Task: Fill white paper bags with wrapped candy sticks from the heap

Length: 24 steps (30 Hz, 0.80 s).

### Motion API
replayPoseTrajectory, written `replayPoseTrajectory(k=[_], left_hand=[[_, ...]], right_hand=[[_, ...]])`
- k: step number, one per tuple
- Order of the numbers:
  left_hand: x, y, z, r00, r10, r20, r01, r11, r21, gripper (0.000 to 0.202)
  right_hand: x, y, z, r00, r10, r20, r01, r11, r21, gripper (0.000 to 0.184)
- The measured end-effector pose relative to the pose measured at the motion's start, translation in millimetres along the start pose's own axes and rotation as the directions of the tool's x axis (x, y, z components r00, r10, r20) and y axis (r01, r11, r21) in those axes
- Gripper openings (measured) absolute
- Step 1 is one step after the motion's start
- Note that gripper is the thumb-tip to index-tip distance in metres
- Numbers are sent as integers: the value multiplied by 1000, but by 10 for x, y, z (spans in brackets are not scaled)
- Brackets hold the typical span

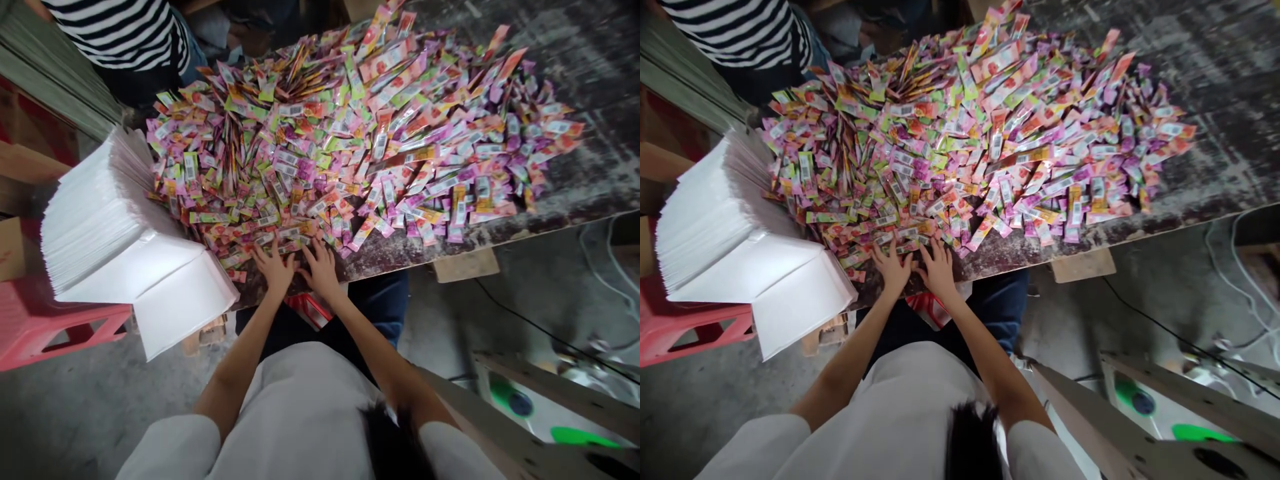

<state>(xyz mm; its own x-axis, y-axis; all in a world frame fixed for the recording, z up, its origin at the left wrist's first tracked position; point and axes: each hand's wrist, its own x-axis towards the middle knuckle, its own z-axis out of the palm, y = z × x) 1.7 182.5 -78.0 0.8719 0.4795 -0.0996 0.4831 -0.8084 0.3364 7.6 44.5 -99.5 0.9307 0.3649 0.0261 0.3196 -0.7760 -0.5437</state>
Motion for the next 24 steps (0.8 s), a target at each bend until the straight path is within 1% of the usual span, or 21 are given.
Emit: replayPoseTrajectory(k=[2, 4, 6, 8, 10, 11, 13, 14, 16, 18, 20, 22, 24], left_hand=[[26, 237, 109, 997, 73, 39, -72, 997, -34, 65], [30, 433, 167, 989, 129, 73, -124, 990, -67, 64], [26, 518, 159, 979, 176, 100, -166, 981, -99, 65], [34, 465, 88, 966, 234, 113, -218, 966, -142, 64], [69, 315, -27, 954, 289, 81, -271, 946, -181, 56], [98, 232, -90, 954, 298, 45, -285, 941, -182, 51], [171, 108, -196, 960, 280, -17, -279, 950, -138, 43], [209, 83, -231, 962, 274, -16, -274, 957, -98, 40], [271, 109, -250, 950, 305, 59, -305, 952, -15, 36], [304, 191, -214, 920, 361, 149, -371, 928, 40, 37], [313, 263, -157, 900, 394, 184, -410, 910, 56, 39], [314, 289, -107, 890, 413, 195, -426, 904, 30, 37], [320, 286, -78, 878, 432, 208, -441, 898, -3, 35]], right_hand=[[70, 125, -28, 998, 53, -27, -53, 999, 5, 64], [110, 298, -97, 994, 100, -54, -99, 995, 22, 63], [112, 471, -192, 992, 111, -59, -109, 993, 41, 61], [79, 598, -291, 992, 108, -61, -104, 993, 63, 59], [35, 651, -371, 988, 125, -91, -117, 989, 88, 53], [22, 649, -400, 984, 138, -114, -127, 987, 100, 50], [37, 592, -431, 979, 142, -149, -127, 986, 110, 44], [71, 546, -432, 981, 121, -152, -106, 989, 104, 43], [177, 445, -409, 991, 37, -126, -28, 997, 71, 43], [294, 372, -366, 996, -63, -66, 65, 997, 28, 44], [370, 366, -329, 992, -122, 2, 122, 992, -2, 40], [386, 422, -315, 994, -98, 38, 99, 995, -22, 35], [358, 496, -327, 999, -33, 41, 35, 999, -40, 32]])
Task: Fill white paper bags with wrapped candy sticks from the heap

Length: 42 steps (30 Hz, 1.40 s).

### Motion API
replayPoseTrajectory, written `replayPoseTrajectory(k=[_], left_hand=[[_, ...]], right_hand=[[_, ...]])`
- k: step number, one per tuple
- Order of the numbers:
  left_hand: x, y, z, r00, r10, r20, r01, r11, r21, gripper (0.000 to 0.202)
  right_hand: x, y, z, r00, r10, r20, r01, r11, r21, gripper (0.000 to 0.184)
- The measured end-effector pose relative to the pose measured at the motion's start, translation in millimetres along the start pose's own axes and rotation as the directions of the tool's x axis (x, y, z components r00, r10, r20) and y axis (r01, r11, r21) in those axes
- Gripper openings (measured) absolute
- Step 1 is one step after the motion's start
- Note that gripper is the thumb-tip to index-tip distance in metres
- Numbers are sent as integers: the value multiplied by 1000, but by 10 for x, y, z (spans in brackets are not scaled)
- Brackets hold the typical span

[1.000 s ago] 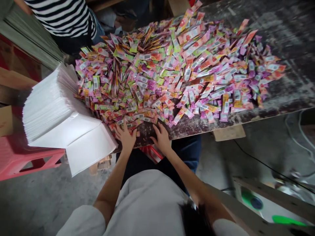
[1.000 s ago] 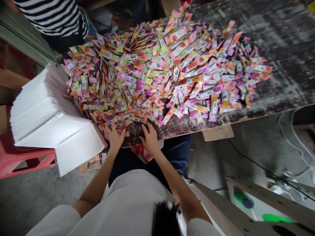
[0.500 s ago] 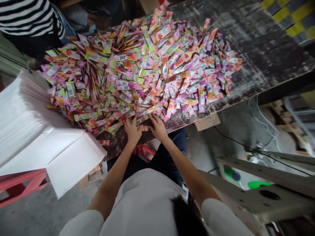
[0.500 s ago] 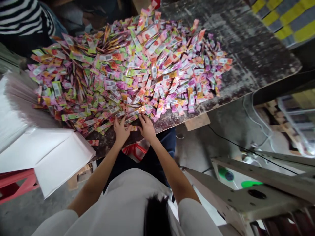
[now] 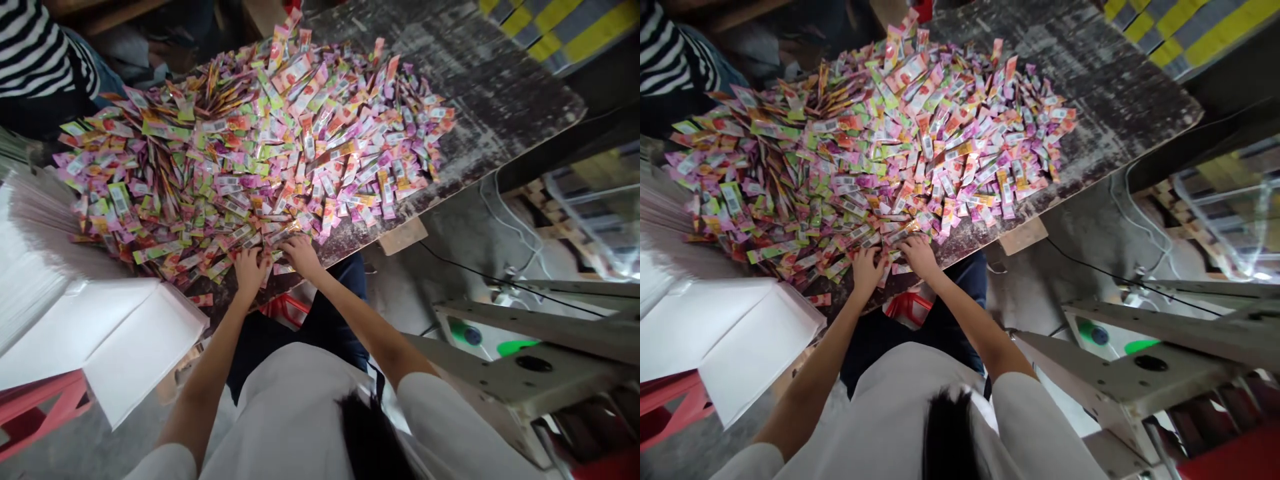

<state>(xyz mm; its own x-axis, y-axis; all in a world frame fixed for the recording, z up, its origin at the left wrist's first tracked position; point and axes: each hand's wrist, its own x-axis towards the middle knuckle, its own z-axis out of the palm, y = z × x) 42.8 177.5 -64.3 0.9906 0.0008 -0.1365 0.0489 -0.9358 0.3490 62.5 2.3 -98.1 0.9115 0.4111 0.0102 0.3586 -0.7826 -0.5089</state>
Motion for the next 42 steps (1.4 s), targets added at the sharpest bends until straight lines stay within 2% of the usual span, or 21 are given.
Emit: replayPoseTrajectory(k=[4, 8, 12, 14, 17, 20, 22, 25, 27, 29, 30, 32, 34, 37, 42], left_hand=[[95, 25, 33, 999, -20, -30, 20, 1000, 11, 37], [307, 96, 75, 999, -45, -22, 46, 998, 52, 28], [377, 35, 11, 999, -41, -6, 40, 998, -56, 24], [340, -49, -52, 994, -105, -22, 102, 989, -109, 22], [287, -163, -129, 978, -208, -25, 203, 969, -142, 28], [295, -179, -171, 966, -255, 28, 257, 956, -144, 38], [310, -122, -184, 972, -231, 37, 234, 961, -144, 47], [237, 4, -171, 987, -131, -89, 116, 981, -157, 58], [75, 57, -131, 971, -90, -220, 60, 988, -139, 62], [-160, 53, -65, 947, -109, -302, 86, 992, -90, 65], [-284, 29, -28, 943, -140, -302, 129, 990, -54, 66], [-489, -47, 39, 951, -218, -221, 229, 973, 25, 66], [-588, -142, 74, 959, -269, -90, 277, 957, 85, 57], [-547, -258, 45, 966, -253, 44, 248, 963, 103, 34], [-393, -301, -63, 965, -215, 149, 210, 977, 45, 15]], right_hand=[[-42, 50, -47, 999, 38, -6, -38, 999, -17, 30], [44, 94, -91, 998, 55, -30, -55, 998, -23, 29], [-2, 154, -197, 990, 86, -112, -75, 993, 95, 22], [-86, 183, -225, 963, 186, -197, -145, 968, 206, 22], [-201, 251, -202, 885, 371, -282, -263, 897, 356, 27], [-257, 309, -156, 863, 414, -289, -283, 871, 402, 31], [-263, 324, -147, 867, 410, -284, -288, 876, 387, 34], [-270, 333, -170, 877, 394, -275, -283, 886, 367, 32], [-299, 342, -192, 885, 379, -269, -271, 891, 365, 29], [-351, 351, -203, 892, 368, -262, -260, 892, 369, 28], [-379, 350, -202, 893, 367, -260, -258, 892, 372, 28], [-427, 331, -184, 896, 365, -253, -257, 891, 375, 27], [-451, 286, -150, 913, 339, -227, -239, 896, 374, 26], [-449, 202, -96, 945, 279, -169, -196, 901, 387, 25], [-439, 140, -61, 956, 270, -113, -213, 908, 361, 34]])
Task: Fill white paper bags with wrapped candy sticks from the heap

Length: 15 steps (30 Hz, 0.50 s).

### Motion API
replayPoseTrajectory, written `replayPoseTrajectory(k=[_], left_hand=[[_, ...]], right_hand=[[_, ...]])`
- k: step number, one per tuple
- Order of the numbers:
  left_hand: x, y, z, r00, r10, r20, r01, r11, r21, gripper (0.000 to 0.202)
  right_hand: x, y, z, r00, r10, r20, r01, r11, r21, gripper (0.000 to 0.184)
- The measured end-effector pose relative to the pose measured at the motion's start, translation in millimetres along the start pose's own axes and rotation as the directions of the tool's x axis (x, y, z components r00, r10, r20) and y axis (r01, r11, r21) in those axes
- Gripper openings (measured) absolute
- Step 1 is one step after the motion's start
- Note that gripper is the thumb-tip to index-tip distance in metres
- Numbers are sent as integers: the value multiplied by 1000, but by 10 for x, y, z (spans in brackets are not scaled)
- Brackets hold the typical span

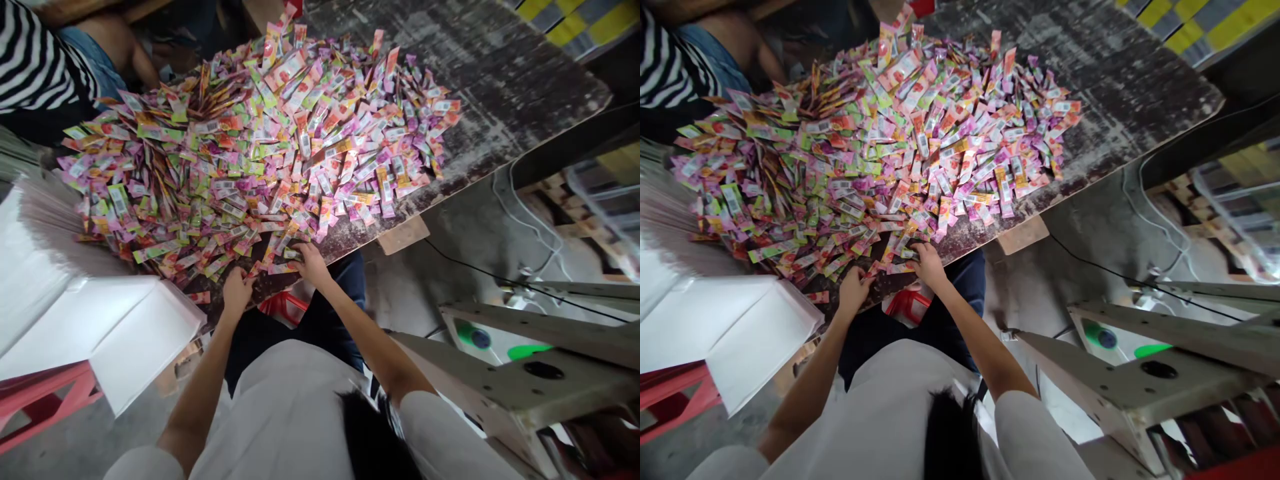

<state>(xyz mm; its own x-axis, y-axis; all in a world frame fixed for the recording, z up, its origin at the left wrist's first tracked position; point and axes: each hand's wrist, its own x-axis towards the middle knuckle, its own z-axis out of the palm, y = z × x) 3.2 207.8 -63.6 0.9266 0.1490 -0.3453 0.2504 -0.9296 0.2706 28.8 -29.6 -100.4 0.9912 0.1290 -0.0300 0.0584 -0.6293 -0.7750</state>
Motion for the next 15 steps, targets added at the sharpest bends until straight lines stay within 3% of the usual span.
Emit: replayPoseTrajectory(k=[6, 10, 12, 15], left_hand=[[22, 25, -3, 992, -112, 64, 119, 986, -118, 21], [-27, 55, -93, 988, -145, 49, 151, 974, -166, 17], [-12, 161, -141, 995, -95, 6, 95, 984, -148, 27], [115, 450, -139, 999, -19, -40, 14, 994, -109, 32]], right_hand=[[-55, -3, -16, 997, 80, -4, -80, 984, -162, 18], [-113, -17, -87, 987, 162, -12, -161, 967, -198, 17], [-118, -77, -102, 993, 117, 29, -108, 968, -227, 21], [-73, -243, -57, 982, 37, 188, 19, 956, -292, 27]])
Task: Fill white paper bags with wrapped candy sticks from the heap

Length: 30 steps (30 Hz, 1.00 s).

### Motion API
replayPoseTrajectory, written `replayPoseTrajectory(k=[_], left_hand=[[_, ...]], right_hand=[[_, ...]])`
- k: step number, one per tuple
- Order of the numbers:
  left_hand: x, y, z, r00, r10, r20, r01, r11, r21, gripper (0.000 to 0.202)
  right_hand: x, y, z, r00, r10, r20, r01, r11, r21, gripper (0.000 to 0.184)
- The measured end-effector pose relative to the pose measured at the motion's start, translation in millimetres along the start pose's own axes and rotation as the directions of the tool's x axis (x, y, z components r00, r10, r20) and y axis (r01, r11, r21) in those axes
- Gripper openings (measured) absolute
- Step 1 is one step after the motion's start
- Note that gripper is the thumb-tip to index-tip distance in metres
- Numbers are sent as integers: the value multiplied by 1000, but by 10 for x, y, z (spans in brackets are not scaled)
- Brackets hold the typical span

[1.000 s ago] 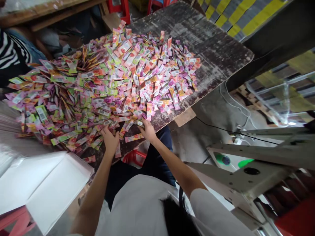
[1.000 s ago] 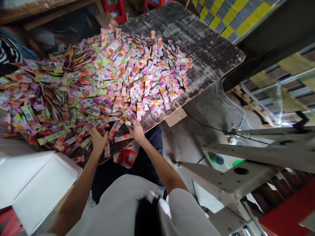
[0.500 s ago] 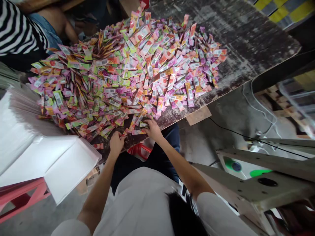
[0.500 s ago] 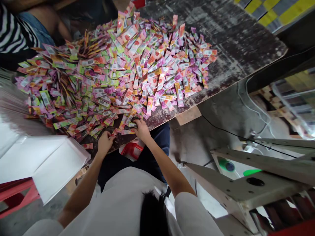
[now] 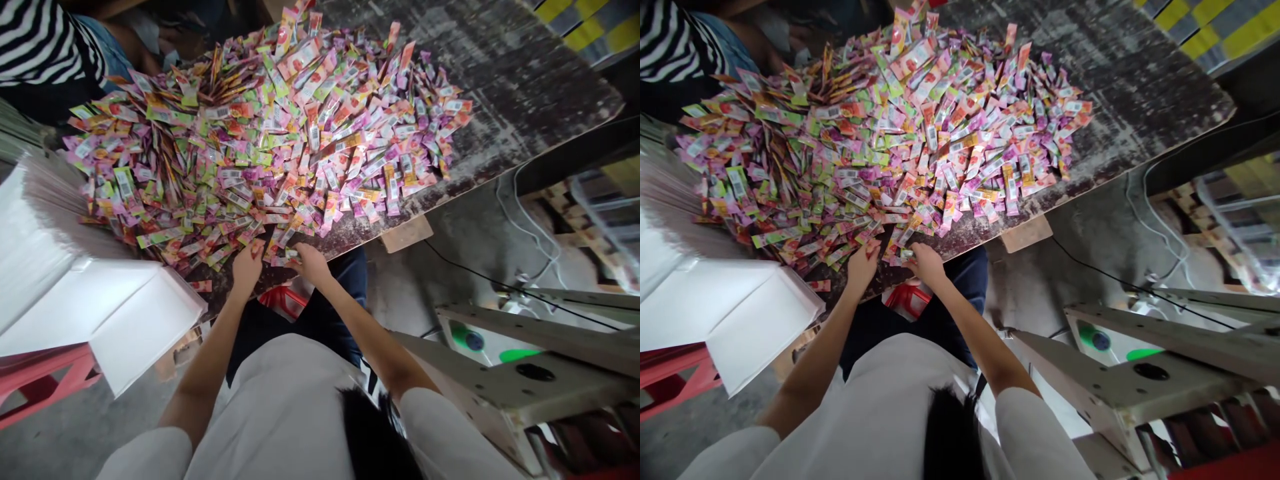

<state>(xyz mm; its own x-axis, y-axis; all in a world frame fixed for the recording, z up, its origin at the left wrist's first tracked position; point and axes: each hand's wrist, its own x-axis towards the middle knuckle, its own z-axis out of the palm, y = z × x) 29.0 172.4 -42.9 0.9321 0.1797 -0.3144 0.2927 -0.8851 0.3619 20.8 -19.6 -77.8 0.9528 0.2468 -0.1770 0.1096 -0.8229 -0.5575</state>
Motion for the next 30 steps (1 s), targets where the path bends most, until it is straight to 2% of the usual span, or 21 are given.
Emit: replayPoseTrajectory(k=[3, 5, 7, 9, 11, 13, 16, 19, 22, 24, 26, 28, 30], left_hand=[[153, 239, 100, 997, -29, 69, 24, 997, 74, 33], [185, 240, 137, 994, -35, 108, 24, 994, 108, 28], [129, 94, 129, 996, 21, 87, -29, 995, 100, 18], [14, -129, 77, 996, 83, 16, -83, 996, 44, 11], [-94, -312, -5, 996, 82, -41, -84, 994, -65, 8], [-125, -360, -90, 996, 42, -78, -55, 981, -186, 12], [42, -157, -176, 987, 40, -159, -75, 972, -221, 24], [345, 155, -198, 981, 37, -188, -40, 999, -12, 39], [524, 289, -188, 995, 17, -103, 5, 977, 212, 39], [502, 221, -179, 997, 30, -65, -14, 975, 223, 33], [386, 60, -166, 996, 54, -75, -42, 988, 150, 30], [229, -135, -149, 988, 84, -129, -77, 995, 62, 23], [90, -310, -128, 970, 104, -219, -114, 993, -31, 16]], right_hand=[[47, -133, 2, 987, -9, 162, 25, 995, -97, 31], [26, -108, -17, 983, -18, 183, 39, 993, -112, 25], [-37, 13, -59, 993, -33, 110, 43, 995, -85, 18], [-99, 174, -111, 1000, -23, 8, 23, 1000, -17, 15], [-103, 306, -160, 999, 14, -43, -10, 995, 94, 19], [-7, 360, -196, 999, 25, -46, -16, 982, 191, 28], [290, 275, -236, 994, -92, -52, 99, 986, 135, 42], [577, 97, -277, 981, -192, -18, 189, 976, -112, 44], [650, 10, -305, 980, -200, 19, 198, 946, -255, 34], [565, 42, -296, 978, -206, -21, 196, 954, -229, 26], [421, 120, -263, 975, -192, -112, 178, 976, -124, 22], [281, 204, -216, 972, -139, -189, 148, 988, 36, 21], [199, 259, -175, 976, -62, -209, 105, 974, 202, 25]])
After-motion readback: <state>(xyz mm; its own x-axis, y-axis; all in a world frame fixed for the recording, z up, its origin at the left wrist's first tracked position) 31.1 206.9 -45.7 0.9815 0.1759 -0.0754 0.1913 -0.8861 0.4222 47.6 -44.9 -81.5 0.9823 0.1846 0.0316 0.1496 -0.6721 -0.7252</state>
